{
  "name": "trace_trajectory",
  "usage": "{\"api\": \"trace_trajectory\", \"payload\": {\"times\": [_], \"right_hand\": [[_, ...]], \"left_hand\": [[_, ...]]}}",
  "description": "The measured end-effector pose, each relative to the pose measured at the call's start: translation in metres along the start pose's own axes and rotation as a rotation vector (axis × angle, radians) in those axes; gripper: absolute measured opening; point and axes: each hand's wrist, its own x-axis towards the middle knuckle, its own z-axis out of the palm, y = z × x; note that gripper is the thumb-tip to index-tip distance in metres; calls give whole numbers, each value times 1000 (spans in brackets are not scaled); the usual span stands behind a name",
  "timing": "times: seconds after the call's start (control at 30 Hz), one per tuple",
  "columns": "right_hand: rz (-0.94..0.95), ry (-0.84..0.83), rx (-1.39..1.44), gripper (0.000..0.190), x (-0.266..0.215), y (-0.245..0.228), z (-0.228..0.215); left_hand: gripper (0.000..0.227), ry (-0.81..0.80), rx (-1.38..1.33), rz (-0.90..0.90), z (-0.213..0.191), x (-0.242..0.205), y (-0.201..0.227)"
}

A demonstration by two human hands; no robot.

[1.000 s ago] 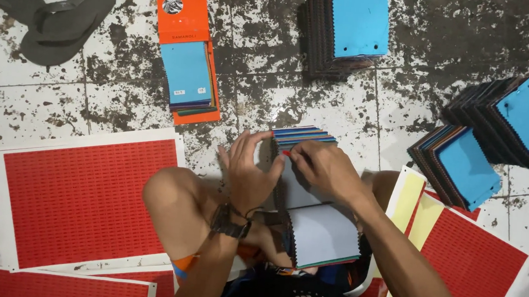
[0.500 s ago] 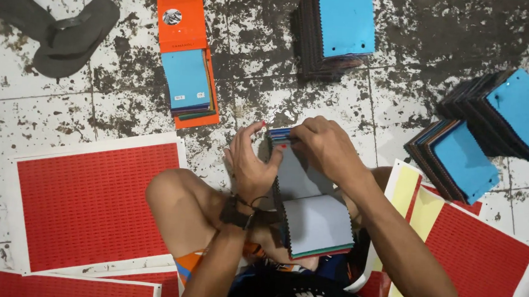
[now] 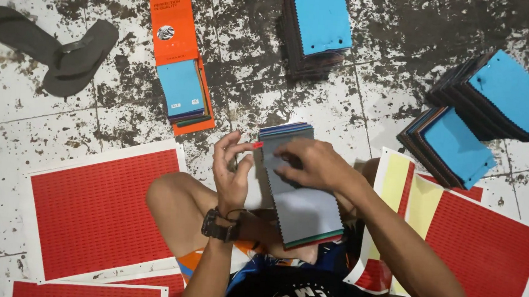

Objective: Applying small adhesive labels to fabric swatches while sitting on the floor.

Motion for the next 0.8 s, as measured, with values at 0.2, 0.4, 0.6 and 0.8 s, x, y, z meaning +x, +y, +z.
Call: {"api": "trace_trajectory", "payload": {"times": [0.2,0.4,0.6,0.8], "right_hand": [[78,70,371,21,6,20,10],[112,44,372,15,11,22,12],[121,31,138,18,21,27,18],[180,25,74,16,31,30,27]], "left_hand": [[51,-75,-10,-57,8,-4,-14],[51,-101,64,-41,9,-2,-23],[33,116,549,61,5,4,-53],[29,62,558,134,4,24,-46]]}}
